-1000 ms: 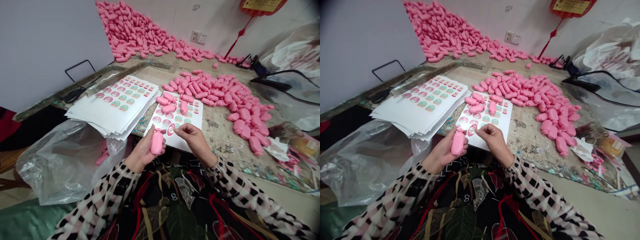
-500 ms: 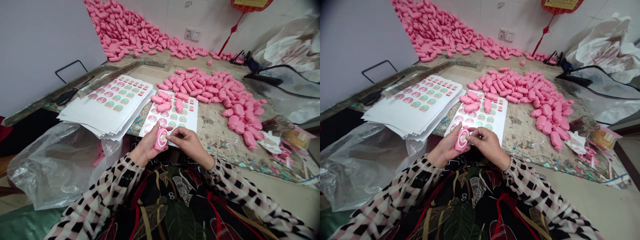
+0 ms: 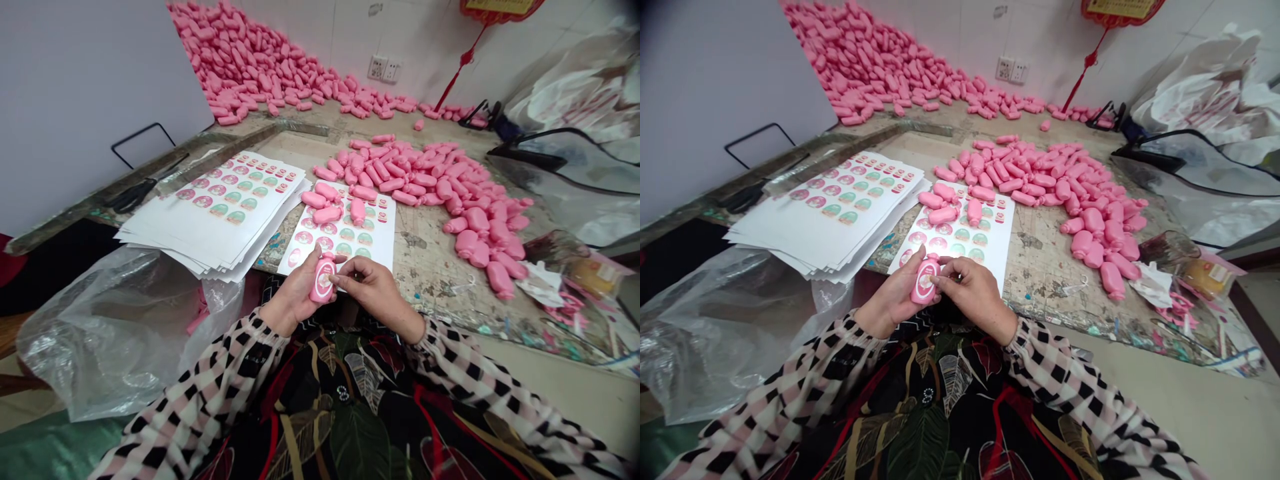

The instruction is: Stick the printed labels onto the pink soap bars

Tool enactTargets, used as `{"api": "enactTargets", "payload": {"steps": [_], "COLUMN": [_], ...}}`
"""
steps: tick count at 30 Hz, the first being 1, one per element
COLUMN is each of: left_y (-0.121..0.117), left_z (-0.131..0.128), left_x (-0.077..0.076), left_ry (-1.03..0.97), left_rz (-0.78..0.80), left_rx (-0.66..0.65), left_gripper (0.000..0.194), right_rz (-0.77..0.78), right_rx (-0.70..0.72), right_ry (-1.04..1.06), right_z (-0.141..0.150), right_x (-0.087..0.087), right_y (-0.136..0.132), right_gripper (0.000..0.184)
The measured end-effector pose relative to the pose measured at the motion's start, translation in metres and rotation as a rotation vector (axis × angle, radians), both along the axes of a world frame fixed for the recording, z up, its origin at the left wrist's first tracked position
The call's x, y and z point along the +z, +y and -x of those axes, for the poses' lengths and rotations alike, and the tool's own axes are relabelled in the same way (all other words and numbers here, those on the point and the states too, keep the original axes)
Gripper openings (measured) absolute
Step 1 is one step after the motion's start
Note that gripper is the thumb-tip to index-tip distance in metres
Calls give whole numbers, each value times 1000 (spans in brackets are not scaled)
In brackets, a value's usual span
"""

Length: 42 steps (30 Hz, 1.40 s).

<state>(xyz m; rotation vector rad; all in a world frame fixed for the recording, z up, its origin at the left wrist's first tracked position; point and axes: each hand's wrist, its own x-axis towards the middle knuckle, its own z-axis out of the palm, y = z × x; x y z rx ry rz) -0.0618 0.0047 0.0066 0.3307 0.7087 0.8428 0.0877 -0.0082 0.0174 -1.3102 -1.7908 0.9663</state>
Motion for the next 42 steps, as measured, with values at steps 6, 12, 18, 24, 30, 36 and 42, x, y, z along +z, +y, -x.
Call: {"api": "enactTargets", "payload": {"steps": [6, 12, 18, 24, 30, 36, 42], "left_y": [-4, -15, -37, -57, -77, -98, -106], "left_z": [-1, 0, -9, -17, -23, -23, 15], "left_x": [0, 0, -1, 0, 1, 3, 1], "left_ry": [69, 181, 292, 348, 306, 361, 487], "left_rz": [-54, -15, -95, -205, -272, -398, -296], "left_rx": [15, -22, 1, -31, -107, -184, 34], "left_gripper": [44, 56, 60, 68, 66, 57, 45], "right_rz": [-196, -218, 353, 562, 567, 504, 413], "right_rx": [37, -96, -25, 136, 193, 151, 67], "right_ry": [-364, -587, 192, 683, 706, 652, 287], "right_z": [-1, -11, -4, 1, -11, -26, -43], "right_x": [12, 12, -7, -11, -13, -22, -47], "right_y": [-11, -13, -20, -36, -53, -65, -74], "right_gripper": [18, 29, 36, 31, 24, 24, 43]}}
